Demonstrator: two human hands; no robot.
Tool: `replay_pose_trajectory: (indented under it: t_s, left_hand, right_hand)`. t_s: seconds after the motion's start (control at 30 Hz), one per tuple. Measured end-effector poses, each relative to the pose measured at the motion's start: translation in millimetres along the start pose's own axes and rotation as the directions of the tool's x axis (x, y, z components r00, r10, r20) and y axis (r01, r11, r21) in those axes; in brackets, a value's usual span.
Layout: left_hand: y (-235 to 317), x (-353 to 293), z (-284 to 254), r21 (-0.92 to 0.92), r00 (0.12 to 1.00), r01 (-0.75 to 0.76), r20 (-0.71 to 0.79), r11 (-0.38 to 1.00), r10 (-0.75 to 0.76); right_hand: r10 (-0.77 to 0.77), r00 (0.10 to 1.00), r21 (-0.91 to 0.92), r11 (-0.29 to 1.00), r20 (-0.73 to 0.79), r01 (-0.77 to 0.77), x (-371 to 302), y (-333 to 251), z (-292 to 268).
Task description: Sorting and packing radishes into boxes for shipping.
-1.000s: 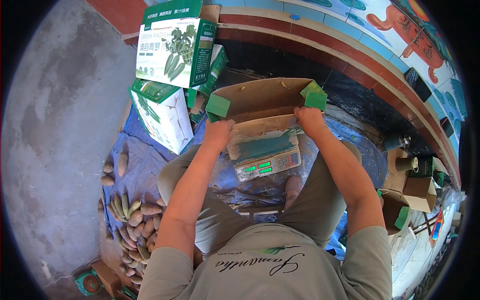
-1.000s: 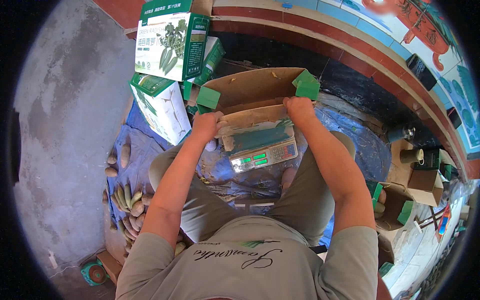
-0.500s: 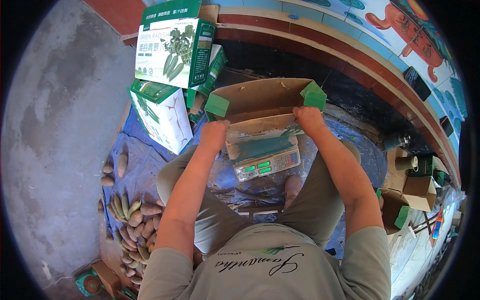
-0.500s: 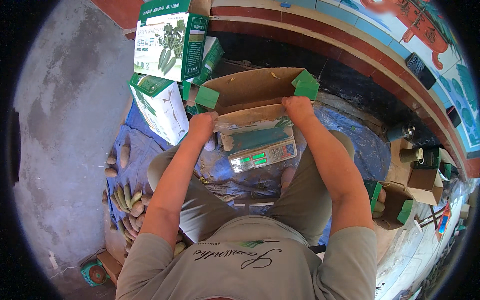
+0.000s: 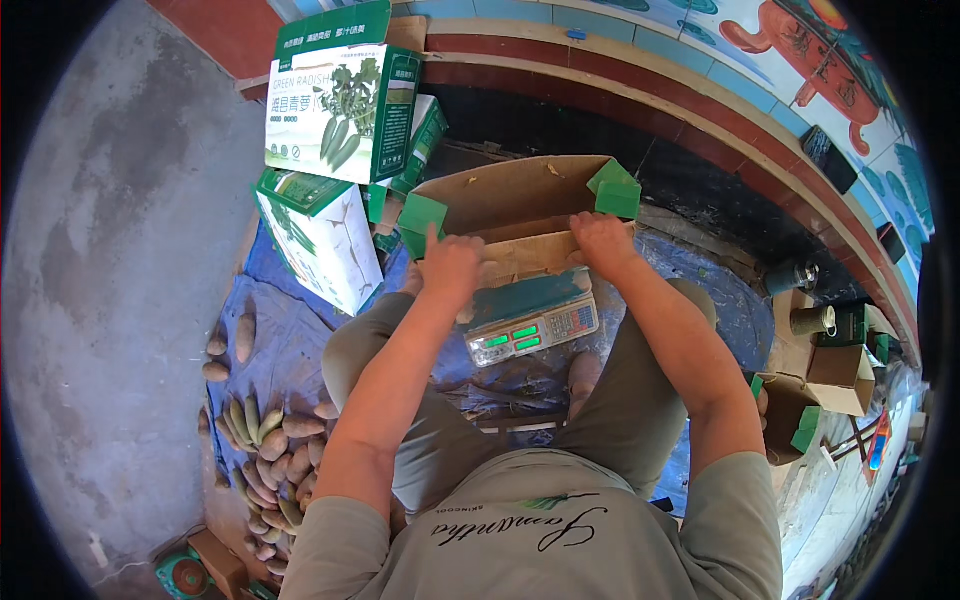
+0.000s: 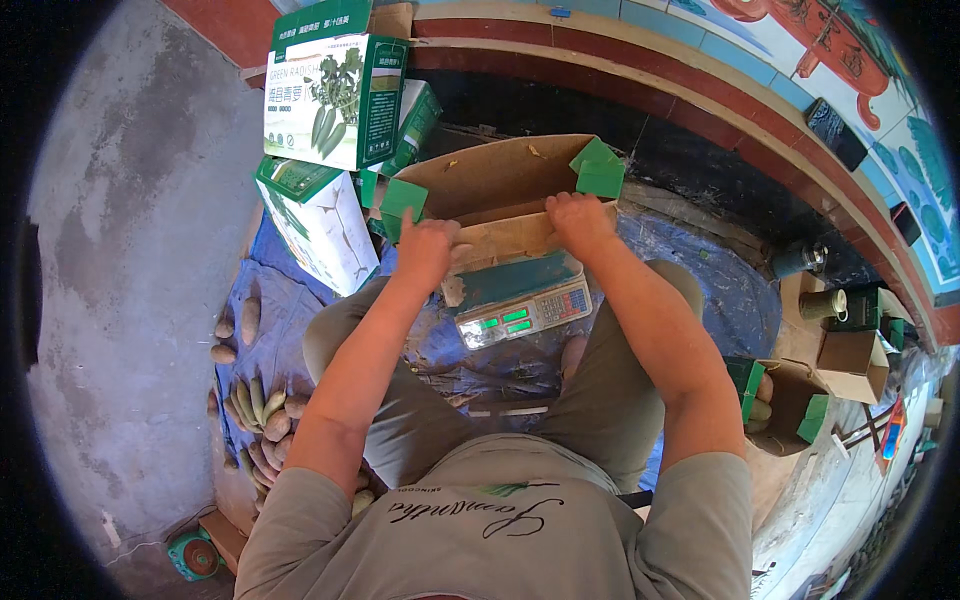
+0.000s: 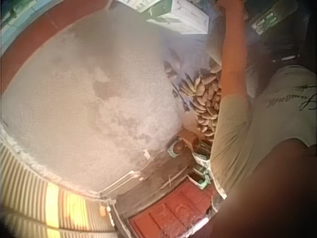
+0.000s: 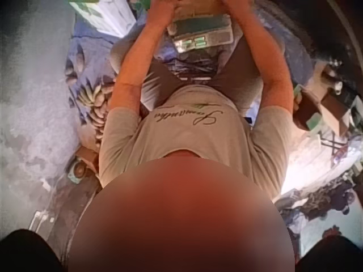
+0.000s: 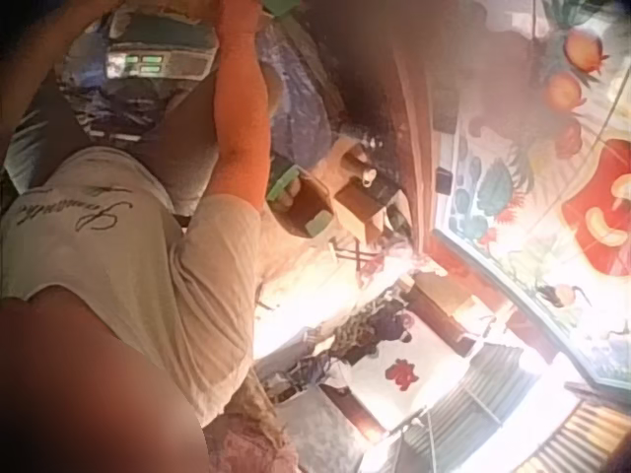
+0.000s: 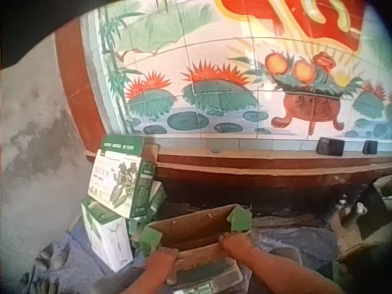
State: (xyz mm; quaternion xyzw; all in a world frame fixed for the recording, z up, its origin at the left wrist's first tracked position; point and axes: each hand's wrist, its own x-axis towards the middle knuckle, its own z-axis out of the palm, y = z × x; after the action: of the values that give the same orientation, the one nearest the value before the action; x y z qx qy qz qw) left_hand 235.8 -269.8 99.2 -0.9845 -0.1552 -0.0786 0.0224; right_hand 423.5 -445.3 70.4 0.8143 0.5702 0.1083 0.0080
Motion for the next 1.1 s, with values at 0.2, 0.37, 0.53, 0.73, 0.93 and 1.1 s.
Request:
replay_pose_trajectory:
  t_s: [0.2, 0.37, 0.53, 0.73, 0.93, 1.1]
  left_hand:
    - [11.7, 15.2, 15.1, -0.237, 0.996, -0.008, 0.083, 0.972, 0.029]
    - [14.8, 17.1, 19.1, -0.278, 0.992, 0.004, 0.118, 0.961, 0.031]
    - [17.0, 16.7, 31.9, -0.24, 0.999, -0.035, 0.02, 0.97, 0.041]
    - [13.6, 15.6, 27.7, -0.249, 0.999, -0.03, 0.032, 0.968, 0.04]
    - [1.5, 10.6, 12.6, -0.223, 0.998, -0.049, 0.036, 0.974, 0.059]
    - [0.9, 7.0, 6.9, -0.202, 0.998, -0.021, 0.055, 0.979, 0.033]
  right_hand:
    - [-0.07, 0.995, 0.218, 0.972, -0.064, 0.083, 10.3, -25.9, -11.1]
    - [-0.139, 0.99, 0.208, 0.968, -0.007, 0.137, 18.4, -35.2, -7.8]
    - [-0.152, 0.988, 0.155, 0.977, 0.026, 0.146, 25.1, -38.3, -2.0]
    - [-0.137, 0.99, 0.201, 0.97, -0.016, 0.137, 22.8, -35.3, -2.2]
    - [-0.091, 0.996, 0.249, 0.964, -0.024, 0.094, 12.6, -15.6, -12.9]
    - [-0.078, 0.996, 0.285, 0.954, -0.048, 0.089, 4.7, -10.3, -15.7]
